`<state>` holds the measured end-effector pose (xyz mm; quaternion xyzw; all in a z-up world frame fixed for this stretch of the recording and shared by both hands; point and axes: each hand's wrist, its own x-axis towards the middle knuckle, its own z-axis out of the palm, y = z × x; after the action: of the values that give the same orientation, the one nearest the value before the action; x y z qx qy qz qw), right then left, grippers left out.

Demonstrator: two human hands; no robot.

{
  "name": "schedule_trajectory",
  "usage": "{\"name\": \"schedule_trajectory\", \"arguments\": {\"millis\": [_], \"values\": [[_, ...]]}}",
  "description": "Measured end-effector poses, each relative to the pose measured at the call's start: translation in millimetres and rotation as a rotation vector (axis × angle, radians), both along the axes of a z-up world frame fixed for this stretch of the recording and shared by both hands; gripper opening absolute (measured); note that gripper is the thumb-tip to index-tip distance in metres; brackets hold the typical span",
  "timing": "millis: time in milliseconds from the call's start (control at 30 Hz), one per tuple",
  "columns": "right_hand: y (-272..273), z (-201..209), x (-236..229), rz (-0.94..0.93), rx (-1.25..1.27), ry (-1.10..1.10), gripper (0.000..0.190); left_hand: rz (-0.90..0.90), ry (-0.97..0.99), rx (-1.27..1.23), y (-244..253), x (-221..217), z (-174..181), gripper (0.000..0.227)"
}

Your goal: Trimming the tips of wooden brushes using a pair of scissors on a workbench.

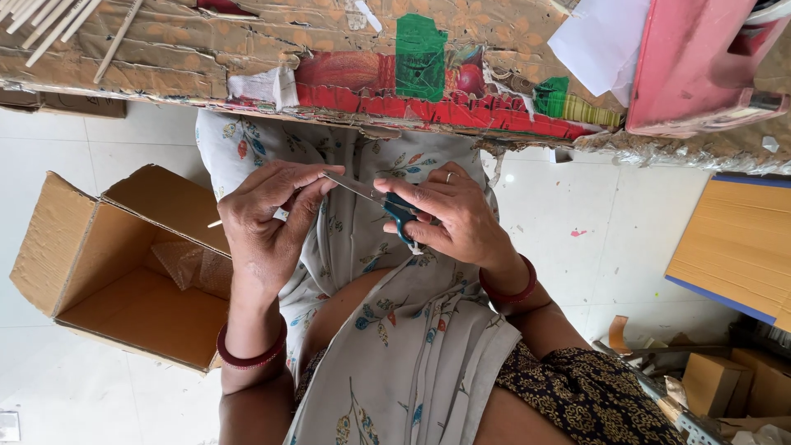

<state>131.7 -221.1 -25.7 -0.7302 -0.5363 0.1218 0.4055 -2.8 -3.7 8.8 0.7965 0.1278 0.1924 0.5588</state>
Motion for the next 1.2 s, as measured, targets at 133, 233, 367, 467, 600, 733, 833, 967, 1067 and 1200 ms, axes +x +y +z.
{"name": "schedule_trajectory", "arguments": {"millis": [133,233,367,467,600,733,833,967,1067,1200], "values": [[-1,0,2,0.009,0.010,-0.032,0.058,0.017,0.021,-0.059,0,-1,0,0.016],[-1,-1,3,0.009,0.008,-0.027,0.055,0.008,0.019,-0.040,1,0,0,0.016],[-1,0,4,-0.020,0.027,-0.022,0.051,0.035,0.084,0.032,1,5,8,0.017],[-10,-9,6,-0.088,0.088,0.003,0.049,0.053,0.046,0.138,6,18,12,0.017],[-18,-20,12,-0.160,0.180,0.048,0.052,0.089,-0.049,0.308,17,42,20,0.018],[-22,-12,22,-0.265,0.253,0.078,0.055,0.137,-0.063,0.843,71,99,-13,0.034],[-30,-5,34,-0.348,0.259,0.076,0.054,0.237,0.084,1.245,128,119,-55,0.062],[-34,1,66,-0.485,0.237,-0.037,0.050,0.449,0.041,1.554,176,116,-83,0.074],[-24,-1,87,-0.557,0.178,0.000,0.045,0.387,0.329,1.302,178,105,-93,0.073],[-17,1,88,-0.542,0.178,0.059,0.043,0.397,0.290,1.154,163,99,-67,0.070]]}}
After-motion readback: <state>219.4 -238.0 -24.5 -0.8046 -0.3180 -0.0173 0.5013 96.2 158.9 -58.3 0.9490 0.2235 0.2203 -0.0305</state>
